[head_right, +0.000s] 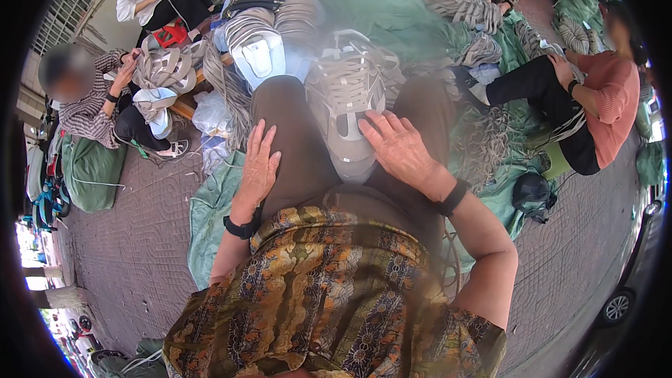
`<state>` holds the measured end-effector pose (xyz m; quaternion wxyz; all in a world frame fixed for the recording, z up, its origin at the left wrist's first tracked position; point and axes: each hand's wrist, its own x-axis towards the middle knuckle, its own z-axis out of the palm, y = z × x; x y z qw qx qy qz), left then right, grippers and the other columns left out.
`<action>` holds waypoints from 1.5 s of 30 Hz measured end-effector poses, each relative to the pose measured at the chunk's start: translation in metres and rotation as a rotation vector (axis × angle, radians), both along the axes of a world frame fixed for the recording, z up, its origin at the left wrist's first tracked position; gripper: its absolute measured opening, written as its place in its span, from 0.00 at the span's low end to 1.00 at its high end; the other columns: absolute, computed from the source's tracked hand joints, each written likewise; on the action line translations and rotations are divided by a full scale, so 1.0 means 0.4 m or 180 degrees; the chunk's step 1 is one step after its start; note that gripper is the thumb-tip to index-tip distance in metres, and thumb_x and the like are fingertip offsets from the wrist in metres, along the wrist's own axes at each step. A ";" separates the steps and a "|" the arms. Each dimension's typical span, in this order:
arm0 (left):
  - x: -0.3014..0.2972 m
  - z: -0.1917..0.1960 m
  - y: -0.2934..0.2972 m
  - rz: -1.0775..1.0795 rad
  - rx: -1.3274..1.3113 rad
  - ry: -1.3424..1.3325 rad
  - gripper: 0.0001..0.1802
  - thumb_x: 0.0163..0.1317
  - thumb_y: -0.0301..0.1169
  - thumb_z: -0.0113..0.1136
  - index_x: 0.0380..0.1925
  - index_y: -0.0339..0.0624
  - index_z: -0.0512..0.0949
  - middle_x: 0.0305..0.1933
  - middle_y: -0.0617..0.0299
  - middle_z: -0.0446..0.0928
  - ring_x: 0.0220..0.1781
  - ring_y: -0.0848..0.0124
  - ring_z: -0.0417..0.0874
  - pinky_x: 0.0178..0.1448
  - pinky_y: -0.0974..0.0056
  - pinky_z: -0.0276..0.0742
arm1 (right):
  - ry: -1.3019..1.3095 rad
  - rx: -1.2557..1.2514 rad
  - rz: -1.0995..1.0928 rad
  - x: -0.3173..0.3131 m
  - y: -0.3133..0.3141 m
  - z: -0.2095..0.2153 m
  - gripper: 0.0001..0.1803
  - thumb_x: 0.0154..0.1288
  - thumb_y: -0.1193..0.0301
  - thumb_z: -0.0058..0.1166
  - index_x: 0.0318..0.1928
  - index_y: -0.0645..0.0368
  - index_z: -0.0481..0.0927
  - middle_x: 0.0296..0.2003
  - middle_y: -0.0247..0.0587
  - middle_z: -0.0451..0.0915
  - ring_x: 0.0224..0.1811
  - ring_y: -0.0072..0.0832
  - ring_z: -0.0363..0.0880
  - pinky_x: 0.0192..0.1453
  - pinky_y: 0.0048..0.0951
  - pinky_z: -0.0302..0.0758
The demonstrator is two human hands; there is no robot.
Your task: Lace a pair of athletic shoes.
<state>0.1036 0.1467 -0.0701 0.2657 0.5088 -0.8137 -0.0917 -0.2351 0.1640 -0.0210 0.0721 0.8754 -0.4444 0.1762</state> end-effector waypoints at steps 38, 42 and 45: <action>-0.270 0.088 -0.315 0.0091 0.0147 0.0593 0.27 0.56 0.38 0.62 0.53 0.33 0.74 0.57 0.43 0.73 0.53 0.45 0.79 0.56 0.51 0.76 | -0.0535 -0.0807 -0.0356 -0.043 -0.235 0.201 0.22 0.59 0.75 0.54 0.56 0.56 0.75 0.54 0.47 0.77 0.55 0.44 0.76 0.58 0.42 0.72; -0.301 0.121 -0.333 -0.0072 0.0609 0.0948 0.28 0.55 0.39 0.64 0.51 0.31 0.76 0.51 0.42 0.80 0.53 0.46 0.81 0.57 0.53 0.76 | 0.0224 -0.1151 -0.0277 0.004 -0.192 0.178 0.26 0.57 0.74 0.54 0.59 0.54 0.73 0.60 0.42 0.73 0.59 0.42 0.73 0.64 0.49 0.66; -0.273 0.081 -0.397 0.0255 0.1523 0.1385 0.30 0.57 0.41 0.66 0.56 0.35 0.76 0.51 0.47 0.82 0.54 0.59 0.83 0.58 0.59 0.75 | 0.0110 -0.1007 -0.0161 0.068 -0.236 0.172 0.22 0.54 0.73 0.54 0.53 0.54 0.73 0.53 0.42 0.74 0.54 0.42 0.74 0.59 0.47 0.69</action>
